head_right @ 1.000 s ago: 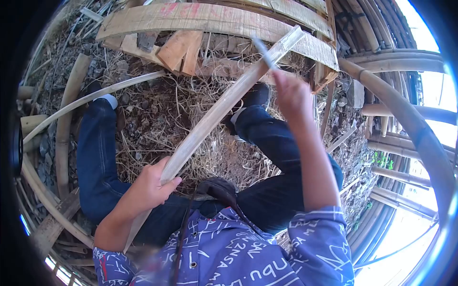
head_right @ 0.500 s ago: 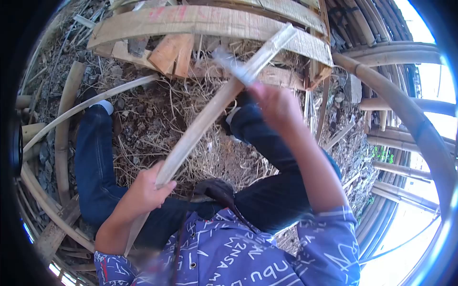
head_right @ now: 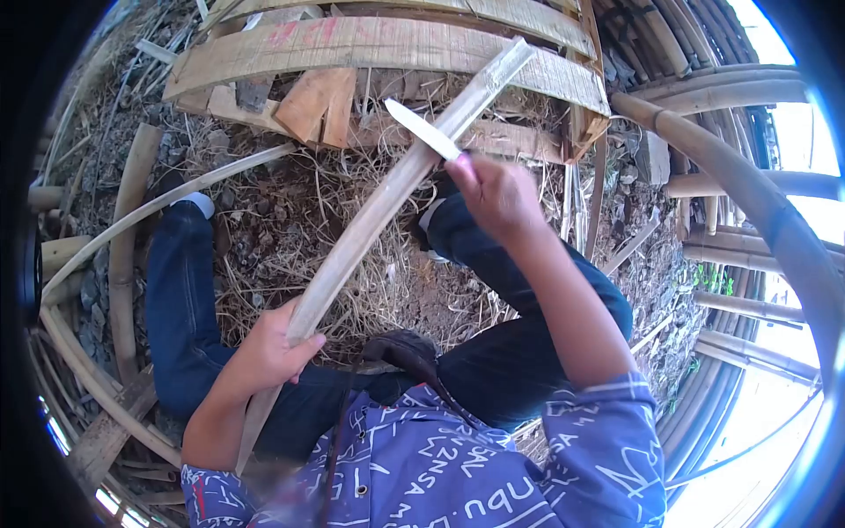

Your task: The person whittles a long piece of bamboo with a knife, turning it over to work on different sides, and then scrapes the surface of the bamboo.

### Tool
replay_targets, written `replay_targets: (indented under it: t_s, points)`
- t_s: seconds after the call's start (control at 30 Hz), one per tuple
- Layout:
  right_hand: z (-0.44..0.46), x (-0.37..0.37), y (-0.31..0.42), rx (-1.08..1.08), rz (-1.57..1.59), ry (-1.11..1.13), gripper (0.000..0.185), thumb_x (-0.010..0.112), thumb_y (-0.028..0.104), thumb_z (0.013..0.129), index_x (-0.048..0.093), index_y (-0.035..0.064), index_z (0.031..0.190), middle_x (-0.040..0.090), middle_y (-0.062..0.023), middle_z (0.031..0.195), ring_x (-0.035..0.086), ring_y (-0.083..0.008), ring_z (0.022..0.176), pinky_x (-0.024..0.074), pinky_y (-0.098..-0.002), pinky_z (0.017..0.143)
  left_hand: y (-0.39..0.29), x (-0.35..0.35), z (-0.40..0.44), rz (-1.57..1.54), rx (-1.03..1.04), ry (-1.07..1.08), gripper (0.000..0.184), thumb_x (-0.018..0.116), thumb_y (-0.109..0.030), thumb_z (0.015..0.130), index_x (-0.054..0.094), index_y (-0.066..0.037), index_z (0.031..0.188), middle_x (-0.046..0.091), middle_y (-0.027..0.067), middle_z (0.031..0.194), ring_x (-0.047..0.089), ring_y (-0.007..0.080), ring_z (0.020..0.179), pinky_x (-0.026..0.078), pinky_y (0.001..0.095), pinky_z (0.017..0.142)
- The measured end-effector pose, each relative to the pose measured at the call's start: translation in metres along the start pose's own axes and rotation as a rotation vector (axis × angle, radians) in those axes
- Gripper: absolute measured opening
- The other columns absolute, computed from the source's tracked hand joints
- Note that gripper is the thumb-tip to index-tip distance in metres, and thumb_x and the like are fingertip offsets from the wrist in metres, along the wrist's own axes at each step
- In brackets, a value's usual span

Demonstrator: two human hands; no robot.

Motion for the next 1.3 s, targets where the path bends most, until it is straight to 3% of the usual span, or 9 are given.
replay_targets:
  t_s: [0.13, 0.4, 0.53, 0.73, 0.83, 0.93, 1.07, 1.13, 1.3]
  points:
    - [0.014, 0.007, -0.006, 0.163, 0.154, -0.254, 0.040, 0.052, 0.035, 0.092, 0.062, 0.0029, 0.071, 0.056, -0.0202, 0.059, 0.057, -0.0374, 0.055, 0.0430, -0.0407, 0.049, -0.003, 0.001, 0.003, -0.101, -0.016, 0.026, 0.040, 0.056, -0.004, 0.085, 0.045, 0.003, 0.123, 0.050, 0.0000, 0.058, 0.050, 0.0068, 0.041, 0.043, 0.0221, 0.038]
    - [-0.053, 0.038, 0.098, 0.016, 0.240, 0.115, 0.039, 0.060, 0.036, 0.086, 0.058, 0.0041, 0.064, 0.055, -0.0165, 0.055, 0.057, -0.0349, 0.051, 0.0447, -0.0431, 0.048, 0.000, 0.002, 0.004, -0.061, -0.026, 0.018, 0.042, 0.058, -0.005, 0.085, 0.044, 0.001, 0.124, 0.053, 0.0013, 0.065, 0.050, 0.0063, 0.043, 0.043, 0.0214, 0.038]
    - [-0.044, 0.039, 0.069, 0.056, 0.151, -0.046, 0.039, 0.062, 0.036, 0.085, 0.056, 0.0047, 0.062, 0.055, -0.0166, 0.055, 0.057, -0.0363, 0.052, 0.0451, -0.0435, 0.049, 0.000, 0.004, 0.002, -0.021, -0.026, 0.027, 0.044, 0.057, -0.005, 0.085, 0.043, 0.002, 0.126, 0.053, 0.0016, 0.066, 0.051, 0.0064, 0.043, 0.043, 0.0214, 0.039]
    - [-0.013, 0.015, 0.013, 0.235, 0.070, -0.221, 0.045, 0.048, 0.039, 0.093, 0.062, 0.0034, 0.070, 0.054, -0.0191, 0.056, 0.057, -0.0382, 0.055, 0.0428, -0.0414, 0.048, -0.002, 0.008, 0.002, -0.046, -0.020, 0.038, 0.046, 0.056, -0.004, 0.085, 0.041, 0.001, 0.129, 0.053, 0.0011, 0.065, 0.050, 0.0065, 0.043, 0.043, 0.0213, 0.039]
    - [-0.030, 0.023, 0.044, 0.170, 0.126, -0.118, 0.039, 0.052, 0.034, 0.092, 0.061, 0.0033, 0.069, 0.053, -0.0198, 0.057, 0.057, -0.0374, 0.057, 0.0448, -0.0406, 0.051, 0.001, 0.007, 0.004, -0.044, -0.034, -0.011, 0.046, 0.056, -0.004, 0.085, 0.042, 0.000, 0.128, 0.053, 0.0012, 0.065, 0.050, 0.0065, 0.043, 0.043, 0.0216, 0.039]
    - [-0.069, 0.042, 0.091, 0.017, 0.223, 0.194, 0.031, 0.064, 0.032, 0.084, 0.058, 0.0064, 0.067, 0.054, -0.0169, 0.058, 0.056, -0.0364, 0.055, 0.0455, -0.0421, 0.050, 0.005, 0.006, 0.006, -0.019, -0.036, 0.029, 0.046, 0.057, -0.005, 0.085, 0.042, 0.000, 0.128, 0.053, 0.0016, 0.065, 0.050, 0.0064, 0.043, 0.044, 0.0221, 0.039]
    - [-0.047, 0.035, 0.065, 0.241, 0.221, -0.019, 0.036, 0.060, 0.033, 0.087, 0.059, 0.0025, 0.068, 0.054, -0.0175, 0.057, 0.057, -0.0365, 0.054, 0.0445, -0.0408, 0.049, 0.006, 0.007, 0.007, 0.001, -0.020, 0.006, 0.045, 0.058, -0.005, 0.085, 0.043, 0.000, 0.128, 0.053, 0.0013, 0.064, 0.051, 0.0065, 0.044, 0.043, 0.0222, 0.040]
    - [-0.041, 0.033, 0.059, 0.212, 0.183, -0.071, 0.038, 0.056, 0.034, 0.089, 0.059, 0.0022, 0.069, 0.054, -0.0181, 0.057, 0.057, -0.0367, 0.054, 0.0444, -0.0402, 0.049, 0.005, 0.006, 0.006, -0.011, -0.015, 0.005, 0.045, 0.057, -0.005, 0.085, 0.043, 0.000, 0.127, 0.053, 0.0011, 0.064, 0.051, 0.0064, 0.044, 0.043, 0.0222, 0.040]
    - [-0.072, 0.048, 0.098, 0.186, 0.387, 0.080, 0.036, 0.059, 0.029, 0.088, 0.059, -0.0006, 0.068, 0.053, -0.0209, 0.056, 0.057, -0.0382, 0.054, 0.0434, -0.0413, 0.048, 0.001, 0.008, 0.006, 0.003, -0.008, -0.002, 0.042, 0.059, -0.007, 0.085, 0.044, 0.001, 0.124, 0.053, 0.0013, 0.064, 0.050, 0.0061, 0.044, 0.043, 0.0218, 0.040]
Point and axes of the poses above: each hand's wrist, its own z-axis towards the middle knuckle, its own x-axis out of the palm, y = z × x, the point moved 2 cm from there along z, towards the middle knuckle
